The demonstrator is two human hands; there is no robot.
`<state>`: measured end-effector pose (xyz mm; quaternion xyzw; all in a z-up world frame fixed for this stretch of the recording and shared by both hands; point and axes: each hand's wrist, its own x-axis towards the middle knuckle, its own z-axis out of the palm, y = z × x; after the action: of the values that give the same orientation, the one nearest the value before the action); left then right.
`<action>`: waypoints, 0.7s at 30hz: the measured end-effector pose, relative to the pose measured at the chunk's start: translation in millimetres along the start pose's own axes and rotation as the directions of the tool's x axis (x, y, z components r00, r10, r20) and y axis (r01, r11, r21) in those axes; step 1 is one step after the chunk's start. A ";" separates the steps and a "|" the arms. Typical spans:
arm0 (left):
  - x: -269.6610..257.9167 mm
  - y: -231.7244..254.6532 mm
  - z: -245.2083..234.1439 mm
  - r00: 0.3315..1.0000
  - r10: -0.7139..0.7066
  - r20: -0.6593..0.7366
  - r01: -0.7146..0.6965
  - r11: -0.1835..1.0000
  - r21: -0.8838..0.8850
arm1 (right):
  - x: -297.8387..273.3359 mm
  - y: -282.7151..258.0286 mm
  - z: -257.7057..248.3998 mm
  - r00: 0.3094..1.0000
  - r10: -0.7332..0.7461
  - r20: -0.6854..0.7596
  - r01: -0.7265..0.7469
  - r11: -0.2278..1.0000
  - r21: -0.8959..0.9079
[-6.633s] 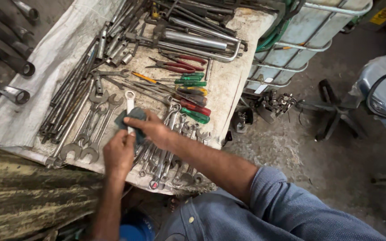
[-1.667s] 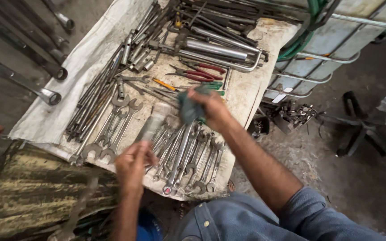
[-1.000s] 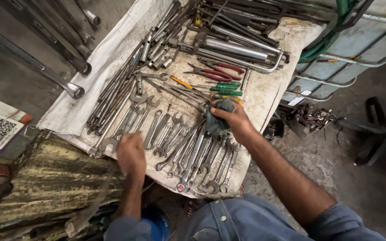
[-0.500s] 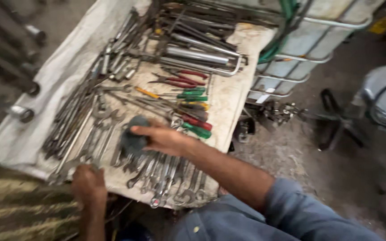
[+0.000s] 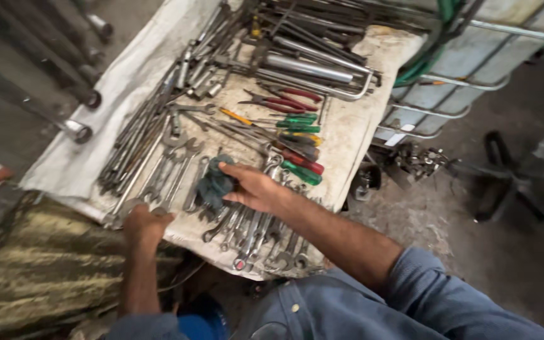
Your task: The person wipes and cleans a series of wrenches using a dark cloth on a workbench filled with various tools.
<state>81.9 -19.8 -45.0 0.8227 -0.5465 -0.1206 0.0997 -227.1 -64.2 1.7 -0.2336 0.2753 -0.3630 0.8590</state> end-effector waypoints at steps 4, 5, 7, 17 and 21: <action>9.0 6.2 -2.2 0.990 -0.046 0.133 0.030 0.992 0.123 | -8.8 -6.1 18.2 0.991 0.041 -0.130 -0.053 0.994 -0.095; 8.4 11.9 -4.1 0.986 -0.049 0.159 0.022 0.985 0.170 | -13.9 -9.1 23.5 0.986 0.063 -0.154 -0.081 0.990 -0.116; 3.8 32.3 -9.8 0.974 -0.120 0.195 0.070 0.967 0.243 | -16.6 -11.6 36.7 0.972 0.101 -0.211 -0.135 0.979 -0.155; -35.4 85.2 -64.2 0.933 -0.013 0.360 0.232 0.787 -0.572 | 19.5 25.0 78.6 0.986 0.046 -0.159 -0.066 0.991 -0.117; -86.9 139.2 -75.3 0.973 0.222 0.070 -0.227 0.971 0.078 | 33.0 29.7 64.0 0.986 -0.074 -0.152 0.038 0.974 -0.225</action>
<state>-49.3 9.6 75.5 0.7552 -0.6434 -0.1098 0.0609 -152.0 -57.5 21.1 -0.3057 0.3750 -0.3717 0.7923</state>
